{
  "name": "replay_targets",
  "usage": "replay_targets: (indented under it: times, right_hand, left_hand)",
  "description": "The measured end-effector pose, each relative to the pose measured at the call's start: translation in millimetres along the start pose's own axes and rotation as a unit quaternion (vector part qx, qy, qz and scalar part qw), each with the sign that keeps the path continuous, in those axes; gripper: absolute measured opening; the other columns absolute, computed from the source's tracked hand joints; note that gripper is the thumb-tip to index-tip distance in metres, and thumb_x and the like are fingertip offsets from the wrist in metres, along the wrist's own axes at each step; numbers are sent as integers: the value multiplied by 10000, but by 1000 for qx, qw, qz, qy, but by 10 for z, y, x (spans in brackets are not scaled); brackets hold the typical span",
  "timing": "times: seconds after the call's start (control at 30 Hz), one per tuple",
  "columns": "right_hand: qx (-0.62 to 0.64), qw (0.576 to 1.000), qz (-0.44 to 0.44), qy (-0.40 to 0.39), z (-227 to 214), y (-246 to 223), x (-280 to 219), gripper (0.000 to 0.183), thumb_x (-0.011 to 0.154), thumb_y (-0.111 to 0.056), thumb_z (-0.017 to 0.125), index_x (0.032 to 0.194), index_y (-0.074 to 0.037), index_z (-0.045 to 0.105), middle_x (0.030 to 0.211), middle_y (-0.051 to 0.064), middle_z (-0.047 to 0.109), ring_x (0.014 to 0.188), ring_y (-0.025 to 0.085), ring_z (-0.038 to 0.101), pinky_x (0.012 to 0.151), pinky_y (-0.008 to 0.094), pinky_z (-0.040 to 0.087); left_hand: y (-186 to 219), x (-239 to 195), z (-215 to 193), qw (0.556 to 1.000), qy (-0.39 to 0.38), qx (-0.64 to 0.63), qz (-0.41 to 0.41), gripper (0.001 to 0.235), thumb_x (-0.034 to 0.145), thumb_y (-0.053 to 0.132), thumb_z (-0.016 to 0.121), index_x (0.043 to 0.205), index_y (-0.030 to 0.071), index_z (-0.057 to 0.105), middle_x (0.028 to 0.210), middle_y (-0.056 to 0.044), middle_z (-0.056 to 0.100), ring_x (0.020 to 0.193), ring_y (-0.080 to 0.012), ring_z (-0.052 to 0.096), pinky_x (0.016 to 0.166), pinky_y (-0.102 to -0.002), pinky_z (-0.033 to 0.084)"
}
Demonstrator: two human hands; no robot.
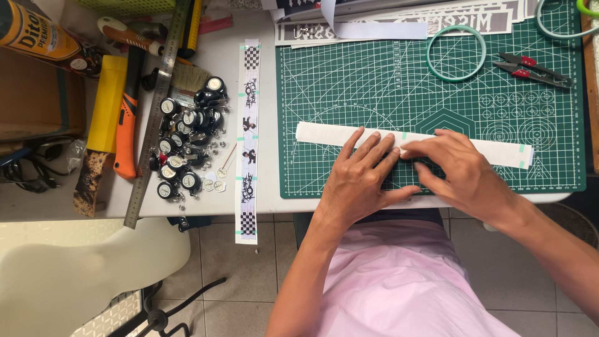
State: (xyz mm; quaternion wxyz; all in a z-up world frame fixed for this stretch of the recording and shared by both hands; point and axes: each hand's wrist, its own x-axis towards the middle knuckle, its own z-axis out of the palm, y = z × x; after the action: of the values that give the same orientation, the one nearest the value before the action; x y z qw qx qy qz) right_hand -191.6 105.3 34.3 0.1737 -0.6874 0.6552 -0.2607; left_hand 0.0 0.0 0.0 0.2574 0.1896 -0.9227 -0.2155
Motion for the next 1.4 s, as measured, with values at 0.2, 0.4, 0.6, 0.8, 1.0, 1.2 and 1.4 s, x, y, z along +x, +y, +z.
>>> replay_targets:
  times: [0.2,0.4,0.6,0.8,1.0,1.2,1.4]
  right_hand:
    - [-11,999,32,24,41,-109,133,511,862,-131,773,1336,-85,587,956,25,750,947,181,690,1036,419,424]
    - [3,998,50,29,71,-120,183,593,852,-123,784,1397,-107,549,946,25,753,946,181,709,1041,437,412]
    - [27,998,57,30,73,-83,174,633,850,-97,776,1425,-96,510,995,49,742,956,190,731,1087,451,427]
    - [17,997,64,31,65,-82,199,626,873,-86,764,1442,-81,504,988,48,740,963,206,717,1015,430,468]
    - [5,997,71,30,58,-86,230,635,869,-102,773,1443,-66,504,966,54,745,970,225,703,1004,442,475]
    - [34,994,101,24,4,-157,293,644,870,-112,767,1460,-78,510,965,59,745,944,223,702,960,424,503]
    - [34,975,217,-41,-125,-127,467,824,788,-191,822,1528,-145,463,1030,127,573,874,257,598,768,405,533]
  left_hand:
    - [32,31,-63,1000,21,22,3,661,826,603,765,1130,16,763,1289,-120,710,1236,-271,663,1196,-504,406]
    - [35,34,-60,1000,16,16,-2,670,834,614,761,1121,9,755,1244,-118,713,1229,-275,660,1208,-510,403]
    - [22,26,-55,1000,21,7,4,718,829,642,749,1136,-8,738,1277,-146,708,1226,-299,671,1212,-502,421]
    - [3,28,-36,1000,21,-19,5,779,800,657,755,1144,-41,721,1264,-183,706,1237,-353,673,1210,-499,438]
    - [-1,25,9,999,22,-31,1,819,786,684,742,1148,-50,722,1258,-202,713,1238,-362,679,1220,-489,435]
    - [3,29,-7,999,16,-32,-3,841,784,704,737,1145,-55,722,1246,-209,717,1239,-364,682,1223,-483,435]
    - [16,48,-42,999,9,-32,-7,820,784,697,742,1131,-46,729,1263,-215,711,1251,-361,675,1227,-471,432]
